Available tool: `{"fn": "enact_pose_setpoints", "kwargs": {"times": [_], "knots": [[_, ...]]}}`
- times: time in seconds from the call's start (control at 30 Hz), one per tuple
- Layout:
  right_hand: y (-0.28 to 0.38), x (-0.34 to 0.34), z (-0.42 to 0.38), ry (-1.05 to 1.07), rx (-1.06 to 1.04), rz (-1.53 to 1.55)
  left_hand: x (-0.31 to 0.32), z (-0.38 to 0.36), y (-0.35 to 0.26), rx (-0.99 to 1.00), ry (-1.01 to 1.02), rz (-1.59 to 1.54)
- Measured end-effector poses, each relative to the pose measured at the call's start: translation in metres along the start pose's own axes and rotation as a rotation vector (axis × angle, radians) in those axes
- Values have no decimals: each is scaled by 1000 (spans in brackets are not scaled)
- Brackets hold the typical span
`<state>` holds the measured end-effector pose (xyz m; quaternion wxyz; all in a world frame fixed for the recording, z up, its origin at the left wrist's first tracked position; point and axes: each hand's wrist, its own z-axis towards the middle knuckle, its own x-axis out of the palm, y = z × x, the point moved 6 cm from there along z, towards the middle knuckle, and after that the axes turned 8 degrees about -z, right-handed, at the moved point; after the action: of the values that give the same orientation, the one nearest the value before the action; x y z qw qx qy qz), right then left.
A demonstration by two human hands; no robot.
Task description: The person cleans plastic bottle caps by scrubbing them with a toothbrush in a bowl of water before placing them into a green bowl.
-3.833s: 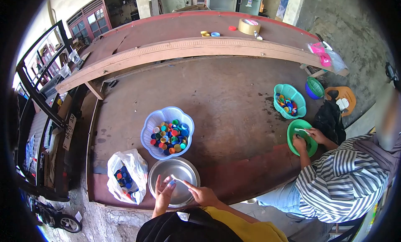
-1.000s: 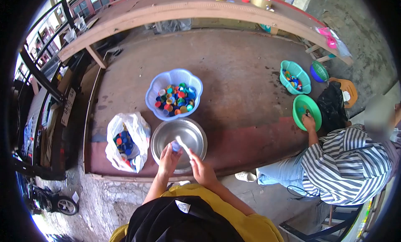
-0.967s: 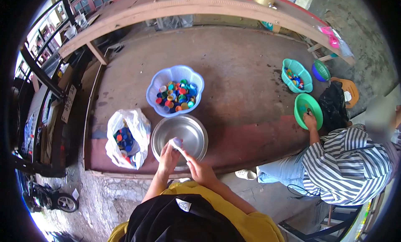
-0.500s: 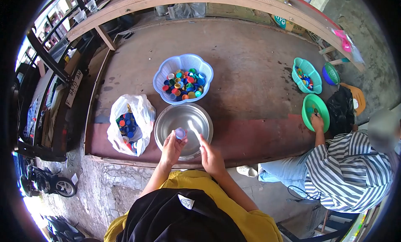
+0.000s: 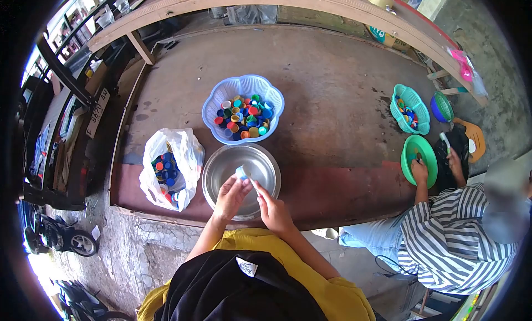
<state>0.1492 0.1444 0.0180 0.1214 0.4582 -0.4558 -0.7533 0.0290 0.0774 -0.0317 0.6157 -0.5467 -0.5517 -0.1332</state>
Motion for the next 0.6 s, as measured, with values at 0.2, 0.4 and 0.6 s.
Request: {"fn": "enact_pose_setpoints", "kwargs": {"times": [0.2,0.4,0.6], "knots": [[3,3,3,81,-11,3,-5,0,-7,101,-8,181],[-5,-4,3,69,-77,-141,-9,0,-7,181,-6,281],[-1,-13,-2,44,-138,-174,3,-9,-31,369,-69,809]]}}
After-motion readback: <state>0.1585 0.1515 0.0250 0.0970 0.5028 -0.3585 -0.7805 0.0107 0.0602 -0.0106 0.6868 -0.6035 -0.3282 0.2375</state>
